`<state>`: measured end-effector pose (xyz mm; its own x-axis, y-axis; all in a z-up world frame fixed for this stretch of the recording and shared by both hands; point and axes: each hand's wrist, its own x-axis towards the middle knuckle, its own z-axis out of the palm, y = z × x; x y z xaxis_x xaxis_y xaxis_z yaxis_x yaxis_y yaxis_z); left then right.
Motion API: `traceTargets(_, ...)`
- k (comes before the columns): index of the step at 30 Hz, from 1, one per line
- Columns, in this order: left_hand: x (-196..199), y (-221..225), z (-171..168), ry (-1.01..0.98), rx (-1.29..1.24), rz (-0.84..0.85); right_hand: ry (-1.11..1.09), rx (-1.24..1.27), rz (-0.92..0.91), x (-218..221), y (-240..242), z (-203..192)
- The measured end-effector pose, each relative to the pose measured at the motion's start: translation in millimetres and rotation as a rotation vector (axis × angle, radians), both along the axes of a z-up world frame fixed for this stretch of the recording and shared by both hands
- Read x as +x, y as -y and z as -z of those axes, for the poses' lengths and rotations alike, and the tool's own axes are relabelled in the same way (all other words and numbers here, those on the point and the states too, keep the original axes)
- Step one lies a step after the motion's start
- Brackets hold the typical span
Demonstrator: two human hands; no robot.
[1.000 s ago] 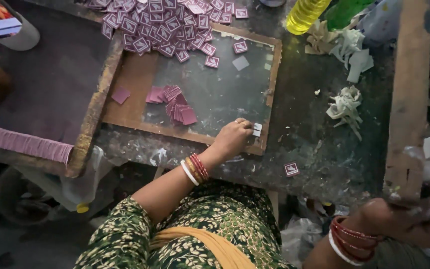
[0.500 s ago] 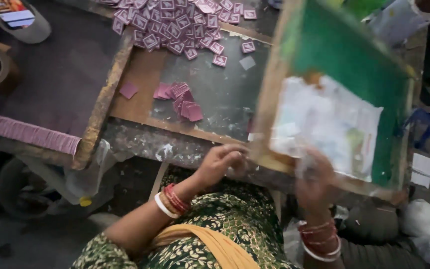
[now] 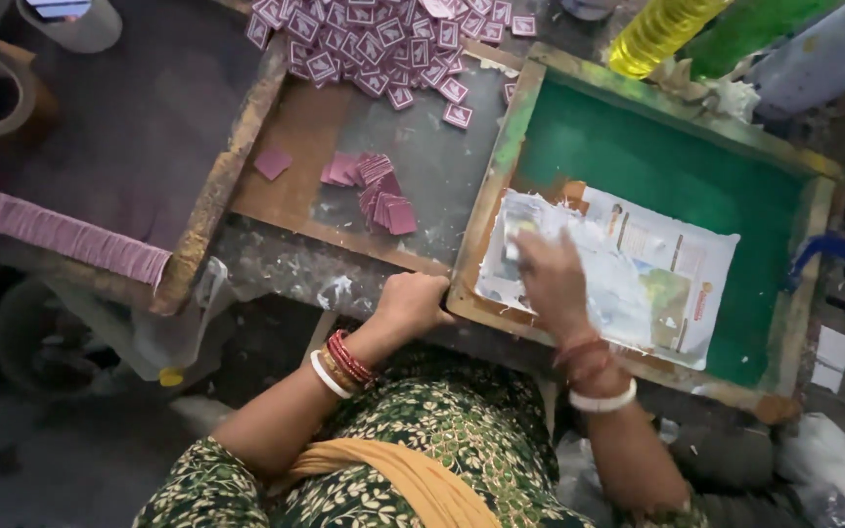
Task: Positioning small labels on a glass plate and applying ink using a screen printing frame.
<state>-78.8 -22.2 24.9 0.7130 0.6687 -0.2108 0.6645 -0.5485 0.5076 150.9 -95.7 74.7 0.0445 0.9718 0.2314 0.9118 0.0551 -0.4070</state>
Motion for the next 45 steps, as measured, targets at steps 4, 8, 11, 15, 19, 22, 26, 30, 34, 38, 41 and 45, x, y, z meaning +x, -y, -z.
traceTargets(4,-1,1,-9,0.011,-0.007,-0.018,0.051,0.007,0.012,-38,64,-3)
traceTargets(8,-3,4,-24,0.168,-0.185,-0.100,-0.108,0.077,0.090,-44,88,-12)
traceTargets(11,-8,7,-81,0.523,-0.551,0.050,-0.121,0.447,0.157,-36,95,-32)
traceTargets(15,13,4,-112,0.989,-0.712,0.399,-0.055,0.575,0.289,-14,139,-55)
traceTargets(19,66,-33,-23,0.725,-0.276,0.133,0.048,0.760,0.468,20,178,-78)
traceTargets(22,98,-52,18,0.424,0.058,-0.009,0.138,0.898,0.611,44,179,-91)
traceTargets(26,127,-83,57,0.479,0.109,-0.003,0.001,1.078,0.738,67,180,-89)
traceTargets(30,70,-123,-24,0.959,-0.306,-0.465,0.145,1.083,0.729,90,205,-69)
traceTargets(34,0,-104,-43,0.716,0.288,-0.344,0.193,1.060,0.685,79,194,-85)
traceTargets(38,-33,-69,-19,0.502,0.626,-0.033,0.331,0.950,0.882,76,197,-63)
traceTargets(41,-29,-73,-18,0.594,0.512,-0.116,0.073,1.139,0.875,78,191,-61)
traceTargets(45,-3,-47,-18,0.579,0.397,-0.050,0.221,1.055,0.705,62,184,-95)
